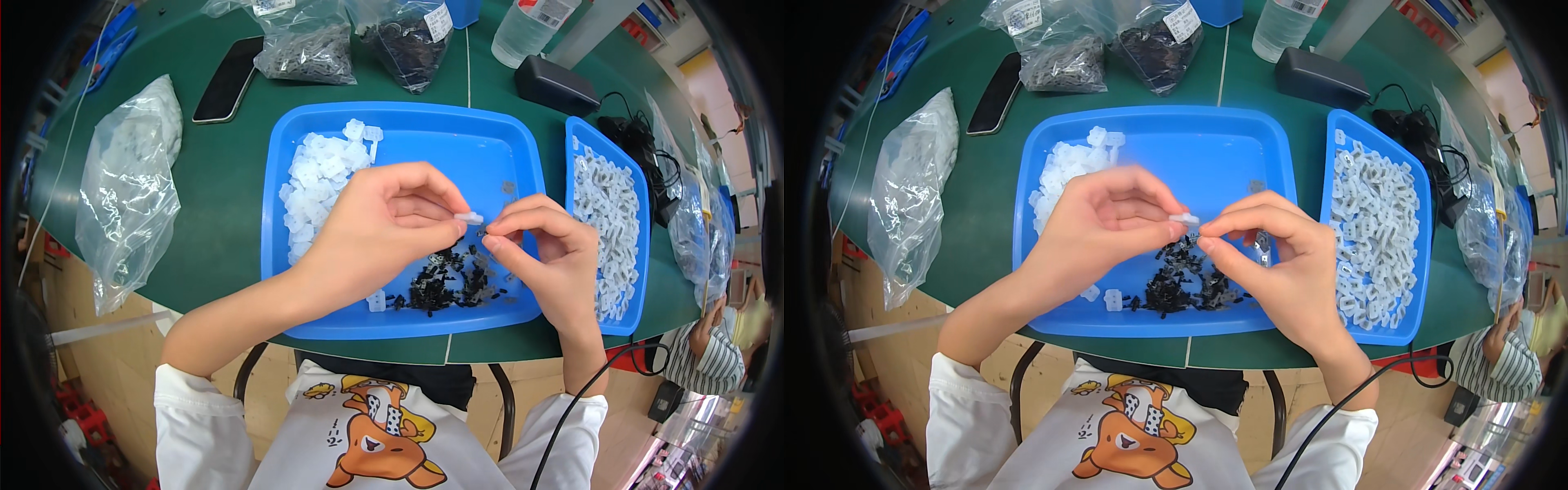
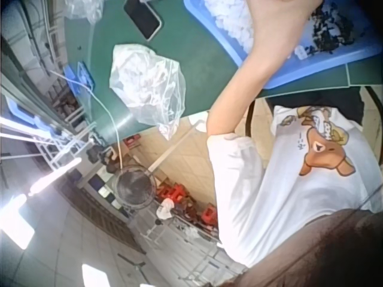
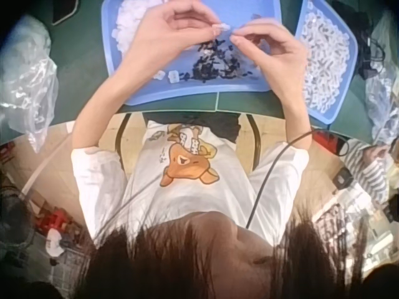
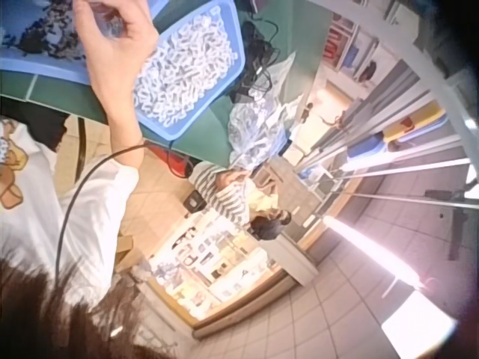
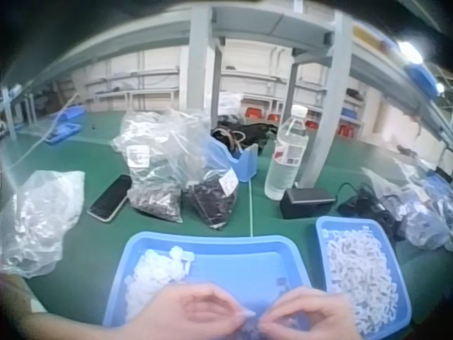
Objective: Assembling small white and black plastic components into a housing on a workbench.
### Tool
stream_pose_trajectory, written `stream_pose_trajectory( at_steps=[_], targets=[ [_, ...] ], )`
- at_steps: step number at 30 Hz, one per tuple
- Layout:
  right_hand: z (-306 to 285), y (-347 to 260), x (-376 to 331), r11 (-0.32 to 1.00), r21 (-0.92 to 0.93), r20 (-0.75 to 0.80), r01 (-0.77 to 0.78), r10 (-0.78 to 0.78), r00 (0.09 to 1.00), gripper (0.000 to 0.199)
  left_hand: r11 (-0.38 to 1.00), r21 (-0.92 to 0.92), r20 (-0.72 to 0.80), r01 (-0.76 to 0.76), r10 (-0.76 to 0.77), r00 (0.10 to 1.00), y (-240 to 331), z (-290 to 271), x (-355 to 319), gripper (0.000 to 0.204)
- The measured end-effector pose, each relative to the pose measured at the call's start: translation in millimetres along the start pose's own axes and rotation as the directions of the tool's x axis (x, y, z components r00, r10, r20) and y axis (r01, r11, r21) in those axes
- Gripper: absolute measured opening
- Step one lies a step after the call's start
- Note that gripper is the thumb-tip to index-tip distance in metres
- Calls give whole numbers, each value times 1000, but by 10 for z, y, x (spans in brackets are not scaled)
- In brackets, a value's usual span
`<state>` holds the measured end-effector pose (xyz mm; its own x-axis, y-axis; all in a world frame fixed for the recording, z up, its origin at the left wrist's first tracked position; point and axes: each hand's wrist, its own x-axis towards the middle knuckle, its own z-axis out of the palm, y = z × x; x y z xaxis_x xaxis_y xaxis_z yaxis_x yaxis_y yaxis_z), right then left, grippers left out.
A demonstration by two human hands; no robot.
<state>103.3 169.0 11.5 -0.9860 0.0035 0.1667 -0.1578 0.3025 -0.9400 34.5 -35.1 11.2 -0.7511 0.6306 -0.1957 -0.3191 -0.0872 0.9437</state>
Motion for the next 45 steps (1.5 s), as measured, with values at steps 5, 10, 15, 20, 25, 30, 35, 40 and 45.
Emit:
stream_pose_trajectory(
  at_steps=[5,10,15,20,25,30,35,40,45],
  targets=[
    [36,26,6,997,-67,-25,37,-39,999,13,999,-46,48,9,-7,999,-30,24,-18,21],
    [41,29,2,996,-79,-31,27,-30,999,12,999,-49,59,-4,7,998,-50,30,-1,21],
    [47,22,-8,997,-74,-28,11,-13,1000,11,999,-44,56,-22,25,998,-56,45,-6,20],
    [109,24,-35,994,99,-11,-52,53,999,19,988,92,67,-120,114,991,-86,56,-11,17],
    [113,-19,-31,988,126,45,-92,87,995,19,974,155,76,-162,152,985,-64,74,-32,15],
    [147,-33,-64,988,141,39,-65,60,997,16,973,163,76,-162,151,986,-47,92,-49,14],
    [214,37,-98,989,146,-5,-19,20,1000,15,915,325,75,-239,227,971,-84,120,-62,14],
    [267,45,-90,981,195,-24,-6,11,1000,15,875,377,29,-303,315,948,-101,117,-52,14],
    [252,78,-60,962,271,16,28,-33,999,18,972,166,4,-166,168,986,-33,103,-53,15]
  ],
)
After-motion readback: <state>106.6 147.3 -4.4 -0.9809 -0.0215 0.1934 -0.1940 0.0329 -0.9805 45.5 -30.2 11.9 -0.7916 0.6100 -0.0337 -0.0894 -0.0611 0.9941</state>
